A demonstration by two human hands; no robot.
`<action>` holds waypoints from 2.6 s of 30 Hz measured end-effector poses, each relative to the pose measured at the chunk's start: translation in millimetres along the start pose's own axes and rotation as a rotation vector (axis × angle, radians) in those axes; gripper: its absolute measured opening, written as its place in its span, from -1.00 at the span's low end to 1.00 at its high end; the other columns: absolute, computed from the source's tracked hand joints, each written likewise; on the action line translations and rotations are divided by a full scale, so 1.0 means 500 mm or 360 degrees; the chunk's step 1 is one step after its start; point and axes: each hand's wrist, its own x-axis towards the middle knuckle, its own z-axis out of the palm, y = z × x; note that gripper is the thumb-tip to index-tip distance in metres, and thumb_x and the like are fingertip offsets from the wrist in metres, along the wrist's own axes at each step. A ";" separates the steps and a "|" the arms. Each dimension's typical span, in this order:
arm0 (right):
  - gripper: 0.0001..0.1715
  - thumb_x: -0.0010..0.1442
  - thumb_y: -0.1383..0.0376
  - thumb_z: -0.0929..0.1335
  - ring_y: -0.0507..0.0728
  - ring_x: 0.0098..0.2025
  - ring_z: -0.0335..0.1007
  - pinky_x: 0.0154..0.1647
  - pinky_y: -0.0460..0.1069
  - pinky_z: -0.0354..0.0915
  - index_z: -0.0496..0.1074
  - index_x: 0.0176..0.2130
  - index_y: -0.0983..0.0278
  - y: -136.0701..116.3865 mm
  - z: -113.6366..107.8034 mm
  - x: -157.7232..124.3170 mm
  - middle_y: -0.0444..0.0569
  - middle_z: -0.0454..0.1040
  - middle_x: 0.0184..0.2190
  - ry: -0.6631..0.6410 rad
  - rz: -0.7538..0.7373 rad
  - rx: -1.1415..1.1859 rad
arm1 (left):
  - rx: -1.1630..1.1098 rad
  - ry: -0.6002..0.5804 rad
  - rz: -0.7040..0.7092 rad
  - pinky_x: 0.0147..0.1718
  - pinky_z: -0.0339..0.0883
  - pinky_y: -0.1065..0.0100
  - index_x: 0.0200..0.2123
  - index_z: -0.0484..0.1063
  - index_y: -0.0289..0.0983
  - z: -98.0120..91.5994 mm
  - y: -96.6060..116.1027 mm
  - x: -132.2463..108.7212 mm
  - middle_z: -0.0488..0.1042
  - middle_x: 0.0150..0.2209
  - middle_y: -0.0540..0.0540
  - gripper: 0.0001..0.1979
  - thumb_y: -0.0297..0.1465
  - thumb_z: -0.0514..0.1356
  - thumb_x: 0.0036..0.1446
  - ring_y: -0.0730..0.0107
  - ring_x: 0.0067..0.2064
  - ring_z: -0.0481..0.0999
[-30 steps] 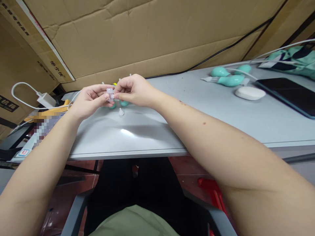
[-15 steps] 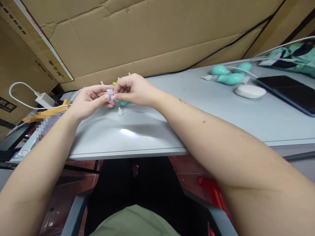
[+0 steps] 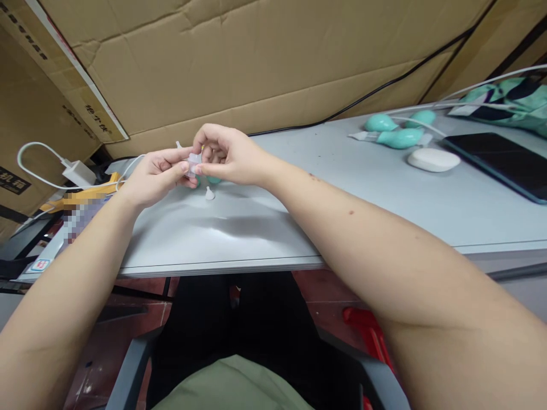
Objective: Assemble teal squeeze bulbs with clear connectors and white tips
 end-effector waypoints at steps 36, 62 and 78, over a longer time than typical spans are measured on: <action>-0.74 0.47 0.10 0.64 0.19 -0.13 0.75 -0.07 0.09 0.65 0.78 -0.02 0.23 0.016 0.028 -0.007 -0.01 0.83 -0.15 0.0027 -0.0377 -0.0320 | 0.0446 0.0309 0.0178 -0.52 0.38 0.41 -0.35 0.79 -0.25 0.001 0.015 -0.005 0.69 -0.48 -0.12 -0.59 -0.03 0.71 0.13 0.42 -0.51 0.55; -0.76 0.27 0.30 0.49 0.18 -0.22 0.49 -0.12 0.10 0.39 0.34 -0.30 0.12 -0.003 0.043 0.001 -0.09 0.58 -0.30 0.0034 -0.0404 -0.0775 | 0.0643 0.0328 0.0235 -0.47 0.24 0.29 -0.25 0.86 -0.24 0.005 0.037 -0.024 0.56 -0.51 -0.01 -0.62 -0.02 0.61 0.18 0.45 -0.50 0.39; -0.64 0.50 0.22 0.53 0.14 -0.22 0.56 -0.11 0.05 0.57 0.77 0.22 0.20 0.030 0.002 0.000 -0.03 0.70 -0.17 0.0272 -0.0354 -0.0583 | 0.1294 0.0492 -0.0262 -0.21 0.44 0.19 -0.14 0.79 -0.18 -0.102 -0.052 0.001 0.80 -0.21 -0.15 -0.64 -0.13 0.39 0.06 0.09 -0.22 0.65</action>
